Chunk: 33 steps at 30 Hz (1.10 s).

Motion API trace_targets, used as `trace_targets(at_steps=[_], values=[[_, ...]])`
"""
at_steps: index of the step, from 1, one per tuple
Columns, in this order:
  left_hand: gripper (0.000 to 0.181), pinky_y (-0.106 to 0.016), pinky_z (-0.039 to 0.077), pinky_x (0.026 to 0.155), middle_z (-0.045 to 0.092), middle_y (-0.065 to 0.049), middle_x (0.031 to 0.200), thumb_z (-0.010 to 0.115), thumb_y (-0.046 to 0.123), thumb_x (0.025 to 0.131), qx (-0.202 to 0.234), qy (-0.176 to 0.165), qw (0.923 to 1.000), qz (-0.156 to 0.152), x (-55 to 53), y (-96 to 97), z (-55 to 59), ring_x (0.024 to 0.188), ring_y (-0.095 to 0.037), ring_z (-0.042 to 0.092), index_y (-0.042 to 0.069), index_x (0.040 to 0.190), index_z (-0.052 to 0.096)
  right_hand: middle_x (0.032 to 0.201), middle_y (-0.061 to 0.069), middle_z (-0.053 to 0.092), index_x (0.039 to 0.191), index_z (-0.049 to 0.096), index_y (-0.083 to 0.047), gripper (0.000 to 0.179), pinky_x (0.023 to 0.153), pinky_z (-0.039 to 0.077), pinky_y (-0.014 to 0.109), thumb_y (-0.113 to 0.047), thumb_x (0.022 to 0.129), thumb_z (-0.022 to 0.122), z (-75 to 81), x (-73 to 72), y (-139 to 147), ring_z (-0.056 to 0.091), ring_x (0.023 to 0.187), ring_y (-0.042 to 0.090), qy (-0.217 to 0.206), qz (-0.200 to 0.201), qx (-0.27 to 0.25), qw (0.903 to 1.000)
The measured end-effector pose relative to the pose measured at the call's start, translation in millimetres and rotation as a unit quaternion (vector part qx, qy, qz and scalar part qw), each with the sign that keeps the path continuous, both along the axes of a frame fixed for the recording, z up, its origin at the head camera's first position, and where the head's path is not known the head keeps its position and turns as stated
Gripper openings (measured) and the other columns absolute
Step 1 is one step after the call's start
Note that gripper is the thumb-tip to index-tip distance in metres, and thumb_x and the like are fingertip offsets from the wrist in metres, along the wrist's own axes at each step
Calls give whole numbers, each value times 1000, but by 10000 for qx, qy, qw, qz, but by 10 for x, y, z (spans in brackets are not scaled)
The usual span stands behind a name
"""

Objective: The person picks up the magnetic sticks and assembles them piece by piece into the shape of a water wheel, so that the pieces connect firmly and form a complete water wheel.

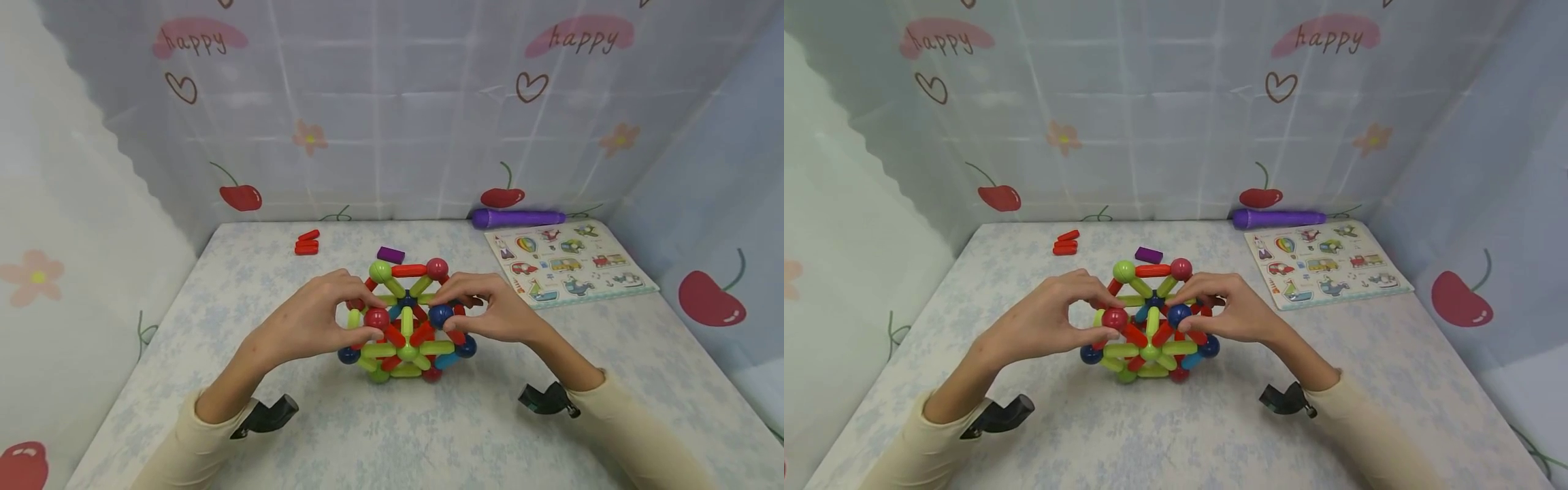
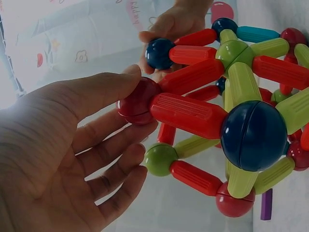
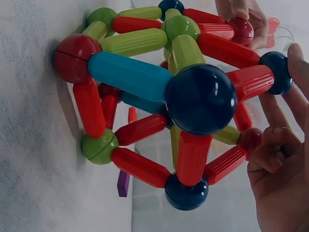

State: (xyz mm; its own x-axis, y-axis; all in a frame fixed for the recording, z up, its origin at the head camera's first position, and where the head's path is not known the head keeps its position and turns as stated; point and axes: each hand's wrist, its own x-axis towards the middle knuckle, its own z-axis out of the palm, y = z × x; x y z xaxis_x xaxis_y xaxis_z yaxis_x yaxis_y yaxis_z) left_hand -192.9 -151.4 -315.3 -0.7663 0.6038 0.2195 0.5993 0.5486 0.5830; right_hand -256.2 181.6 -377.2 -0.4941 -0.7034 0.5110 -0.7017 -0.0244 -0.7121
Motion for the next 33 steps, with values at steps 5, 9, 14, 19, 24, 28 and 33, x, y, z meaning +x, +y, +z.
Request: trace_targets(at_steps=[5, 9, 14, 19, 24, 28, 33], values=[[37, -34, 55, 78, 75, 14, 106, 93, 30, 87, 23, -31, 10000, 2, -6, 8, -6, 99, -23, 64, 19, 120, 82, 112, 1, 77, 120, 81, -5, 32, 57, 36, 31, -28, 98, 83, -20, 0, 11, 47, 70, 13, -72, -63, 57, 9999], [39, -34, 54, 77, 76, 14, 111, 92, 33, 88, -48, -41, 10000, -28, -13, 0, -1, 99, -23, 63, 21, 123, 81, 112, 10, 75, 125, 78, -5, 35, 60, 37, 31, -29, 100, 80, -14, -29, 88, 45, 71, 15, -106, -192, -29, 9998], [40, -36, 56, 82, 76, 13, 112, 93, 30, 87, 176, 109, 9998, 74, -42, -111, 34, 99, -17, 64, 21, 124, 81, 113, 9, 72, 127, 74, 0, 28, 60, 39, 31, -6, 100, 76, -40, -192, 304, 45, 71, 17, -262, -1058, -328, 9935], [27, -38, 57, 88, 77, 8, 111, 89, 22, 92, 501, 675, 9935, 771, -265, -390, -16, 97, -12, 66, 19, 117, 82, 116, -1, 70, 135, 73, -8, 36, 59, 38, 30, -3, 100, 75, -202, -436, 539, 45, 68, 17, -766, -1710, 689, 9799], [22, -45, 57, 88, 78, -5, 114, 82, 21, 99, 411, 552, 9810, 1815, -695, -763, -277, 98, -22, 68, 11, 118, 82, 114, 8, 71, 131, 77, -11, 32, 60, 37, 32, -9, 99, 78, -354, -555, 576, 46, 71, 21, -922, -1532, 1348, 9746], [28, -49, 56, 85, 77, -16, 119, 78, 23, 102, -23, 186, 9696, 2439, -1044, -975, -590, 102, -34, 68, 4, 122, 80, 110, 8, 73, 126, 80, -12, 27, 61, 37, 31, -10, 98, 80, -403, -553, 540, 47, 70, 22, -919, -1387, 1384, 9763], [32, -49, 55, 80, 74, -21, 125, 77, 21, 102, -694, -42, 9552, 2875, -1400, -1109, -928, 104, -38, 64, 1, 127, 78, 103, 2, 71, 122, 81, -11, 23, 62, 37, 30, -8, 99, 78, -432, -516, 515, 48, 71, 22, -1111, -1347, 1349, 9753]])
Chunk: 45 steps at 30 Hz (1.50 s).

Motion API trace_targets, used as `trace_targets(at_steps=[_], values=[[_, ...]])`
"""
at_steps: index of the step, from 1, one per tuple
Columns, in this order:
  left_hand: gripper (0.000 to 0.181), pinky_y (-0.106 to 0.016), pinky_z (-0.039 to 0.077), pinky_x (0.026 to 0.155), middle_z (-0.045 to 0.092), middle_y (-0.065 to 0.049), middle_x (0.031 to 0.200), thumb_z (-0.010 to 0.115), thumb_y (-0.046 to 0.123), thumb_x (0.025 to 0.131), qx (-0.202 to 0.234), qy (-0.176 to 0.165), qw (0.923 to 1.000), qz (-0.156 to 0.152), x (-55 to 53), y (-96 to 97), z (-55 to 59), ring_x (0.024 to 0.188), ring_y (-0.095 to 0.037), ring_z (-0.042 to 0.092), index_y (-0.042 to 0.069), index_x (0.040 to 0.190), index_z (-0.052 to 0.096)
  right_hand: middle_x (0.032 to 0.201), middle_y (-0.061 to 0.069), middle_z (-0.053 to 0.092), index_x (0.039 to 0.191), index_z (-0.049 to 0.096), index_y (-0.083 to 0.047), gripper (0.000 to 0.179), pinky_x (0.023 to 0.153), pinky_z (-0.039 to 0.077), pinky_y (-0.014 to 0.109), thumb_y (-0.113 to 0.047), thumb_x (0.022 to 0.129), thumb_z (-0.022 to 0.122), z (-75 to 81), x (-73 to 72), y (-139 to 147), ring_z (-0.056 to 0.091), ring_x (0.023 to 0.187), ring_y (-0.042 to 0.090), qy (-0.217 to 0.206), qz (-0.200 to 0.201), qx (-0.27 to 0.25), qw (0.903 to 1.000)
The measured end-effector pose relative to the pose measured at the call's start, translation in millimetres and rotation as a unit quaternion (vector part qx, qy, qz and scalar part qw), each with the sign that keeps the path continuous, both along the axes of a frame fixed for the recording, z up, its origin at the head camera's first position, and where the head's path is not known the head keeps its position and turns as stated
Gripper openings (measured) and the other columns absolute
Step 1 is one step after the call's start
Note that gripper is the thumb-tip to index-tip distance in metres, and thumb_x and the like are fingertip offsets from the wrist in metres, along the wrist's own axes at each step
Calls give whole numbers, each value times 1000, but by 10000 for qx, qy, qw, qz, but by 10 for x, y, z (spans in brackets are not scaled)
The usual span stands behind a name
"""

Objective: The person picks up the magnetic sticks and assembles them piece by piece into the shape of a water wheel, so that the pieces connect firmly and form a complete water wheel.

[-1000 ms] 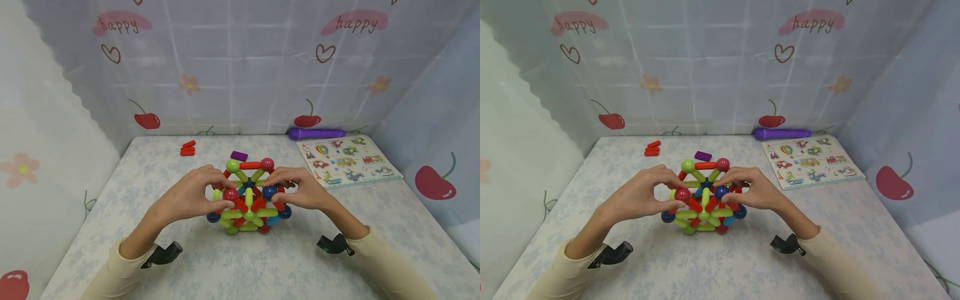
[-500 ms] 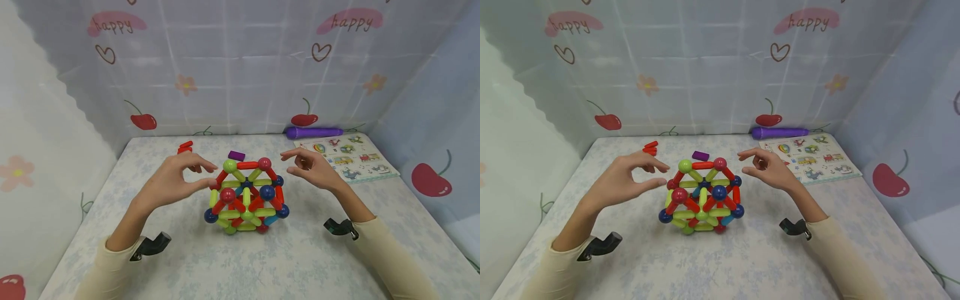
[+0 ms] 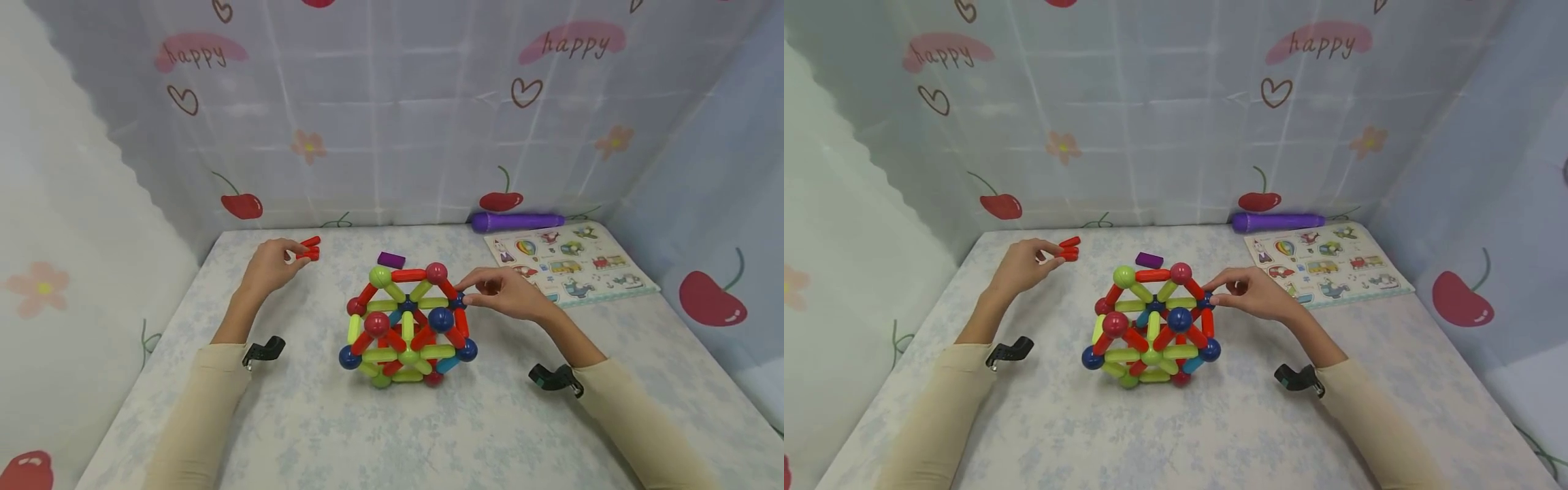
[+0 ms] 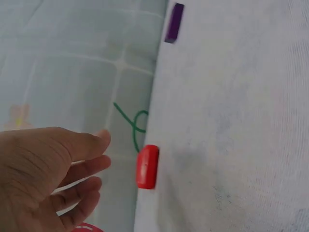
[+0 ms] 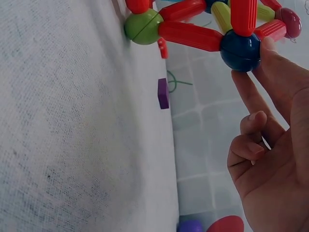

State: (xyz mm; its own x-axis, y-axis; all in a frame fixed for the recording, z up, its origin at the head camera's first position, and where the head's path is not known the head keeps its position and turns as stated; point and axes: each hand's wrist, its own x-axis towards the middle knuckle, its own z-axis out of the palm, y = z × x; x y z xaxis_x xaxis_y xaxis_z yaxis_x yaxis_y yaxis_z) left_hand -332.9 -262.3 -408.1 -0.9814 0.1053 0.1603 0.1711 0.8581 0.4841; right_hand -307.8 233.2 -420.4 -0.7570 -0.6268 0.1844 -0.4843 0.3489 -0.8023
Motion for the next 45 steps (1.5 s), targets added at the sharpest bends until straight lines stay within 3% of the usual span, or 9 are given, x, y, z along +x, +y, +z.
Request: trace_targets(at_steps=[4, 9, 16, 21, 26, 34, 41, 45], values=[[31, -52, 56, 85, 71, -23, 130, 76, 15, 101, -522, -139, 9985, 65, -234, -32, -179, 109, -38, 62, 0, 128, 77, 101, 1, 71, 121, 82, -13, 22, 61, 38, 29, -8, 99, 78, -27, 21, 22, 48, 71, 22, -97, -17, -4, 10000], [29, -57, 56, 93, 70, -24, 132, 75, 10, 100, -985, -120, 9950, 109, -391, -26, -245, 118, -40, 58, -2, 127, 77, 99, 1, 69, 121, 82, -14, 22, 62, 37, 29, -8, 99, 78, -26, 22, 15, 47, 70, 21, -33, 64, -35, 10000], [28, -57, 57, 90, 73, -22, 121, 80, 10, 98, -1441, 27, 9894, -172, -478, 3, -279, 113, -39, 60, 1, 124, 78, 99, 2, 69, 122, 82, -13, 23, 63, 38, 29, -9, 100, 77, 12, -1, -7, 48, 71, 21, 53, 78, 42, 9999], [27, -58, 57, 91, 70, -22, 123, 80, 11, 98, -1578, 160, 9872, -159, -509, 18, -318, 116, -40, 60, 1, 123, 79, 100, 2, 70, 122, 82, -14, 24, 64, 38, 28, -9, 99, 78, 36, 7, -27, 49, 72, 22, -74, 17, 85, 9999], [22, -57, 59, 87, 70, -19, 115, 81, 11, 97, -1760, 302, 9838, -149, -525, 43, -344, 111, -38, 61, 2, 118, 80, 100, 2, 70, 123, 82, -14, 24, 63, 38, 28, -10, 99, 78, 25, 11, -23, 49, 71, 22, -60, 25, 75, 10000], [22, -59, 60, 86, 73, -19, 113, 81, 8, 97, -1756, 264, 9840, -154, -449, 13, -374, 110, -39, 64, 7, 119, 80, 98, 2, 70, 123, 82, -14, 24, 64, 38, 27, -11, 100, 78, 30, 11, -24, 49, 72, 22, -50, -99, 145, 9998], [26, -63, 59, 88, 72, -22, 120, 80, 8, 97, -1718, 69, 9845, -349, -220, -51, -378, 115, -42, 64, 2, 123, 78, 99, 1, 71, 123, 82, -14, 23, 64, 37, 27, -12, 100, 78, 24, 10, -32, 49, 72, 23, -83, -122, 183, 9997], [24, -60, 61, 84, 75, -17, 115, 81, 12, 98, -1690, -2, 9841, -546, -74, -77, -378, 112, -38, 63, 7, 121, 78, 98, 1, 71, 123, 82, -15, 23, 64, 38, 27, -13, 100, 78, 26, 4, -27, 49, 71, 23, -101, -150, 206, 9996]])
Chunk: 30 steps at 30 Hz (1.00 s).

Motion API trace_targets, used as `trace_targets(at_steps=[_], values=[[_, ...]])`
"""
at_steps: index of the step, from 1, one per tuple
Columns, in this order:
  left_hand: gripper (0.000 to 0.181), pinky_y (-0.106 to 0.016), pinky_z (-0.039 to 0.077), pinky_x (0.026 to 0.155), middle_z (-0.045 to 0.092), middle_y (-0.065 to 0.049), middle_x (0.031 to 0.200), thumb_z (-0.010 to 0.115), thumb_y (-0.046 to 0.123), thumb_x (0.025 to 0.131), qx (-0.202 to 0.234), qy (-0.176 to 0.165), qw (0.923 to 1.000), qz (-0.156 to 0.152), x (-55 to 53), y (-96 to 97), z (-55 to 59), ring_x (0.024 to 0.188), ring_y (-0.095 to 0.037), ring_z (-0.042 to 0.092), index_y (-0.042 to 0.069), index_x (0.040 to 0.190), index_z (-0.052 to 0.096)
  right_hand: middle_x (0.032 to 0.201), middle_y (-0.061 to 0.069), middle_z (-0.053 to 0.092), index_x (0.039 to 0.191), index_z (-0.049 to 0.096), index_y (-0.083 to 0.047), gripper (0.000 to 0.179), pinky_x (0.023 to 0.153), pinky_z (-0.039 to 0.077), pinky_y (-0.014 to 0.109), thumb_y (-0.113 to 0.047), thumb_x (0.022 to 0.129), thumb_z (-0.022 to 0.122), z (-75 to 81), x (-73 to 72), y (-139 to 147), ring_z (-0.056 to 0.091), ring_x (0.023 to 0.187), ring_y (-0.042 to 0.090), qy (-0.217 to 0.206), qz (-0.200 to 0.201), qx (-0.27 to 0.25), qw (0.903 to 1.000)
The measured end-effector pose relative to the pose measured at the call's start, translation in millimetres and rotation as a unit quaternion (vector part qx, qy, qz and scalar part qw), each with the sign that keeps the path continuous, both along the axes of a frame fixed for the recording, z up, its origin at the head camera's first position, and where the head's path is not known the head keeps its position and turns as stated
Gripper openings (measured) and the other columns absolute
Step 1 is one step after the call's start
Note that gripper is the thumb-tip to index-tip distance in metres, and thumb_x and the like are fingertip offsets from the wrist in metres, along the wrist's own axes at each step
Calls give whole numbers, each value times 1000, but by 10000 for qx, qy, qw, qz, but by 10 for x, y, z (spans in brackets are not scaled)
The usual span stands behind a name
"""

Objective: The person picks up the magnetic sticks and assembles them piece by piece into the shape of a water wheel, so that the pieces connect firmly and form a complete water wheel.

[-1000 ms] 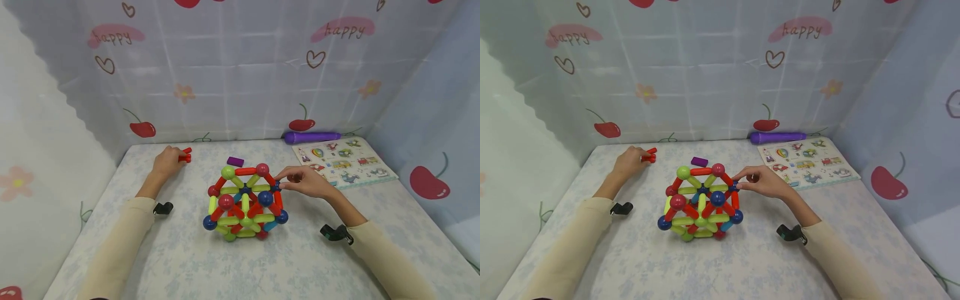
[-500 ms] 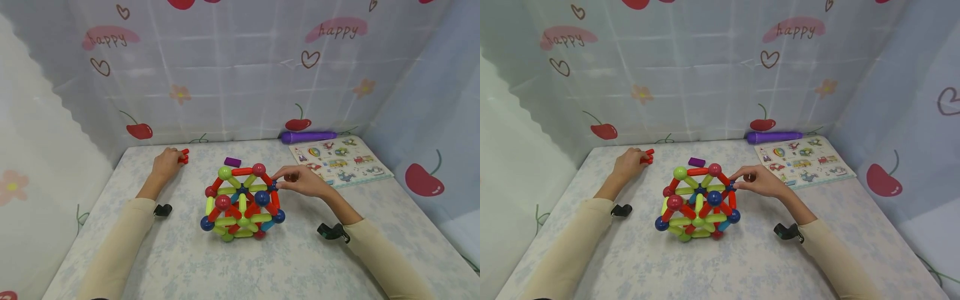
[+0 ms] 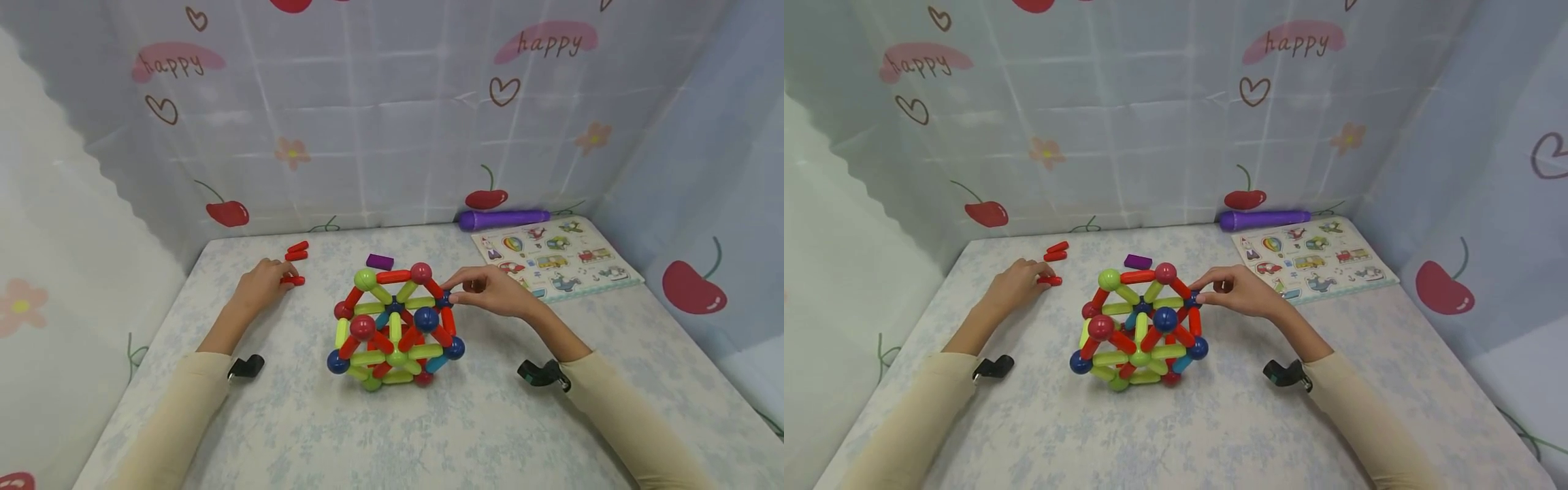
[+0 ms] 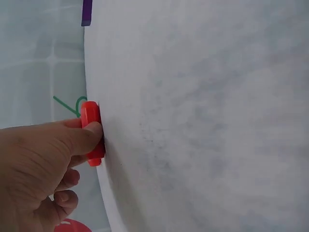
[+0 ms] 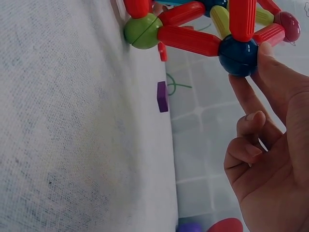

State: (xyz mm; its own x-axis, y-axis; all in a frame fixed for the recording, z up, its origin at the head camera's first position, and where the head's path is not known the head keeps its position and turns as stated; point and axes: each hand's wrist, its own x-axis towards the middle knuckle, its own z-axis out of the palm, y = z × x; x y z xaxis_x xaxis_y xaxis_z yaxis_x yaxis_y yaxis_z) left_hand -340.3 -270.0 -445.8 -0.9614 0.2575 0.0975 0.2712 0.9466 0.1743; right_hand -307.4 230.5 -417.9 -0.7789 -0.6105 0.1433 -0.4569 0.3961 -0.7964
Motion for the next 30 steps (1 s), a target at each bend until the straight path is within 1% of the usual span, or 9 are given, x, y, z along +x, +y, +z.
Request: trace_targets(at_steps=[3, 6, 8, 11, 14, 17, 19, 22, 30], values=[[25, -56, 61, 80, 77, -12, 112, 82, 15, 97, 192, 188, 9994, -198, 113, 13, 34, 111, -35, 63, 10, 121, 78, 97, 3, 71, 123, 82, -14, 24, 63, 38, 27, -13, 100, 78, 6, -5, 3, 50, 71, 22, -56, -36, 31, 10000], [27, -51, 59, 77, 77, -11, 112, 81, 14, 96, 873, 603, 9933, -463, 262, 126, 209, 105, -32, 61, 10, 122, 79, 97, 6, 71, 124, 82, -13, 25, 62, 39, 27, -13, 100, 79, 15, -1, 5, 51, 70, 22, -128, -74, 92, 9998], [29, -46, 56, 76, 76, -11, 113, 81, 10, 94, 1518, 905, 9817, -715, 396, 274, 415, 103, -29, 59, 9, 123, 79, 96, 9, 70, 125, 81, -14, 25, 63, 40, 27, -14, 100, 79, 19, 5, 1, 51, 71, 22, -181, -78, 139, 9997], [31, -42, 52, 77, 77, -9, 114, 82, 5, 93, 2347, 1219, 9562, -1258, 652, 593, 793, 103, -26, 58, 9, 124, 80, 97, 11, 70, 126, 80, -13, 26, 65, 42, 27, -15, 100, 79, 26, 17, -8, 53, 72, 23, -241, -47, 162, 9996], [30, -40, 52, 81, 78, -2, 110, 85, 7, 91, 2715, 1275, 9360, -1840, 939, 942, 1125, 103, -21, 59, 12, 121, 82, 96, 9, 69, 125, 80, -13, 26, 66, 43, 28, -15, 100, 79, 25, 23, -23, 54, 74, 24, -253, -43, 154, 9996], [26, -39, 53, 80, 78, 4, 104, 88, 13, 90, 2795, 1144, 9249, -2309, 1185, 1235, 1343, 102, -16, 59, 13, 115, 83, 94, 5, 69, 125, 80, -14, 25, 66, 42, 28, -16, 100, 79, 25, 22, -36, 54, 75, 25, -213, -45, 148, 9997], [24, -39, 55, 79, 78, 6, 103, 89, 15, 89, 2768, 1014, 9216, -2527, 1298, 1368, 1412, 102, -14, 59, 13, 112, 84, 93, 2, 69, 125, 80, -14, 26, 66, 42, 28, -16, 100, 79, 22, 18, -43, 54, 76, 25, -191, -44, 146, 9997], [23, -35, 55, 75, 77, 7, 103, 90, 17, 88, 2628, 796, 9226, -2709, 1391, 1485, 1427, 104, -12, 58, 14, 111, 85, 93, 1, 69, 125, 80, -15, 26, 67, 42, 29, -17, 100, 79, 16, 9, -50, 54, 76, 26, -212, -27, 116, 9997], [22, -25, 49, 61, 79, 8, 103, 91, 17, 88, 2375, 423, 9313, -2728, 1410, 1570, 1270, 95, -10, 53, 16, 109, 85, 96, 6, 71, 125, 80, -14, 25, 66, 42, 28, -15, 100, 79, -4, -4, -20, 52, 75, 25, -254, 18, 38, 9997]])
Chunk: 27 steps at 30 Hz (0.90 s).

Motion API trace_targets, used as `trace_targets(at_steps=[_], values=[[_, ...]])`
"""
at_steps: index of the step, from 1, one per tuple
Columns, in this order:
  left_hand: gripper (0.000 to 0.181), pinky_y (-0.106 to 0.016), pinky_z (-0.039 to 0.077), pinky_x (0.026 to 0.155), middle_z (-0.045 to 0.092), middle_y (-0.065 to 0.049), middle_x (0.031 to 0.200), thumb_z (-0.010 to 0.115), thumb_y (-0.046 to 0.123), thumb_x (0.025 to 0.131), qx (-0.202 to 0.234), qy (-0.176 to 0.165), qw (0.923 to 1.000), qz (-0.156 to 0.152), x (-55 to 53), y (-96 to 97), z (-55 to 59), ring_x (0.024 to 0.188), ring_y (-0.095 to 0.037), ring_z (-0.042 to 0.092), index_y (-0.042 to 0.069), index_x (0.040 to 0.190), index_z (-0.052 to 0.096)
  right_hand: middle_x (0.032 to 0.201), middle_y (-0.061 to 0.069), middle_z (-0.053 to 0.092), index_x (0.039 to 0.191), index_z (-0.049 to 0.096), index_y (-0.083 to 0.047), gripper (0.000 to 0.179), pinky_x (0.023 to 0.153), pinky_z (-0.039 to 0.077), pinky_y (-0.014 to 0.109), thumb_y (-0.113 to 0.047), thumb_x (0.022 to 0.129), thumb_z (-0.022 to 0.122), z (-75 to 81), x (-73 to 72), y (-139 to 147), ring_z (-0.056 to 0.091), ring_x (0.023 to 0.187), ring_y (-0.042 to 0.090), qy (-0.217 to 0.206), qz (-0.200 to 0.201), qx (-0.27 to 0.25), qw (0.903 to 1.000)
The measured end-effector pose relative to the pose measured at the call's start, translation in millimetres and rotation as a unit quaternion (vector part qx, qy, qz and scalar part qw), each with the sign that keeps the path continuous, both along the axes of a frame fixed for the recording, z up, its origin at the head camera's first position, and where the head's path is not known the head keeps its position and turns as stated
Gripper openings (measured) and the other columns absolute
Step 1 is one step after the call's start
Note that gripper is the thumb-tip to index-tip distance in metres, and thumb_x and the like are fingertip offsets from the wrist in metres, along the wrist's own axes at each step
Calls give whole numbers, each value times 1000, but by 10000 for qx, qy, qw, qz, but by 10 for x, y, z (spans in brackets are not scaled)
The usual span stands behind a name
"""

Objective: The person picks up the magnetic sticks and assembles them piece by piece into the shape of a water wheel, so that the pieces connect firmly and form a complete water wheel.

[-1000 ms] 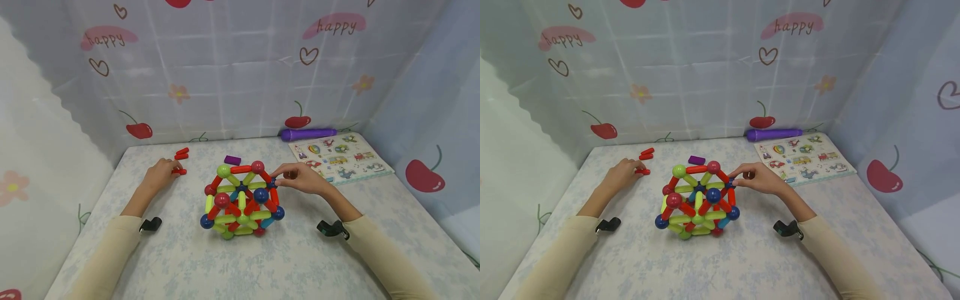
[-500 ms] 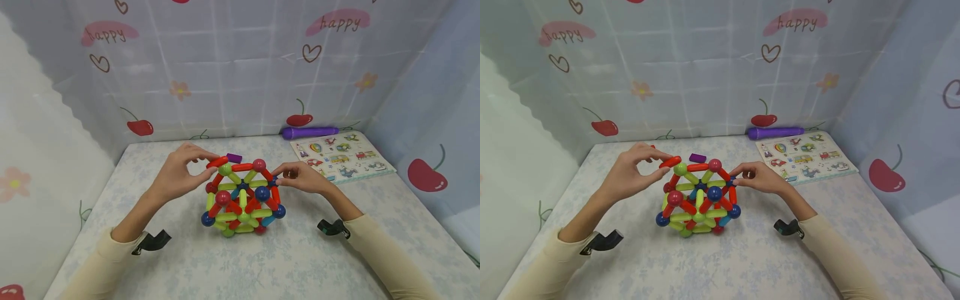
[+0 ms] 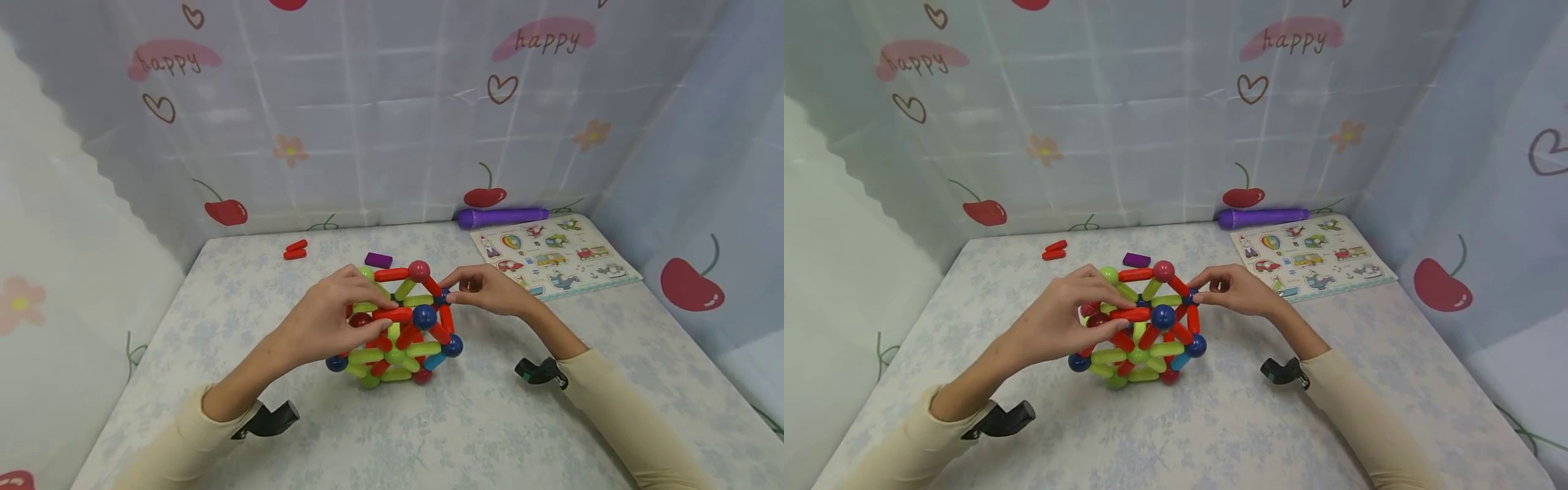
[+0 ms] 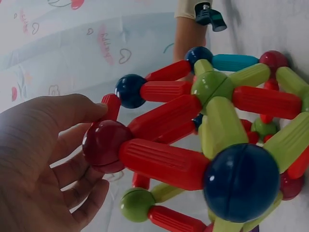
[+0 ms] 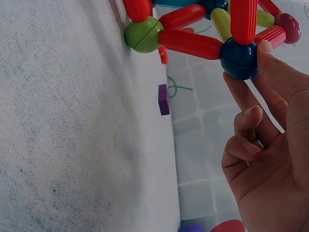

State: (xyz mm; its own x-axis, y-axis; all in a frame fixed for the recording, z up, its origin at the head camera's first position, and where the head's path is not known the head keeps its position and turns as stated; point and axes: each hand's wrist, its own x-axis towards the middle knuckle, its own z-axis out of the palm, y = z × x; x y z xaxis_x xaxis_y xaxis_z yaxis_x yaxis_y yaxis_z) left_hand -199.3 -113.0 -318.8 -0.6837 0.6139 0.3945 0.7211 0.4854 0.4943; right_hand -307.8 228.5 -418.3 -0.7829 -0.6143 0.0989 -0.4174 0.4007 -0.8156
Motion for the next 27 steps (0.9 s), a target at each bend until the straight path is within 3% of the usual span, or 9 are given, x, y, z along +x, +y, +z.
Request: trace_targets(at_steps=[10, 15, 27], values=[[21, -26, 48, 64, 80, 4, 103, 90, 15, 89, 37, 9, 10000, -6, 12, 5, -52, 95, -19, 57, 13, 109, 86, 98, 12, 71, 124, 80, -12, 24, 65, 41, 28, -12, 100, 78, 0, 11, 1, 52, 74, 25, -93, 2, -89, 9999], [20, -27, 49, 66, 79, 4, 102, 89, 16, 89, 11, 31, 10000, 5, 25, 7, -42, 96, -14, 56, 13, 109, 86, 95, 15, 70, 124, 80, -12, 24, 64, 41, 27, -12, 101, 77, 3, 8, 0, 52, 72, 23, -65, 28, -117, 9999], [19, -28, 53, 67, 79, 4, 100, 89, 15, 87, 28, 33, 10000, 43, 3, 30, -43, 95, -16, 59, 13, 105, 85, 95, 19, 70, 124, 80, -11, 23, 64, 42, 27, -12, 101, 77, -5, 9, -5, 53, 73, 23, -128, -11, -146, 9998]])
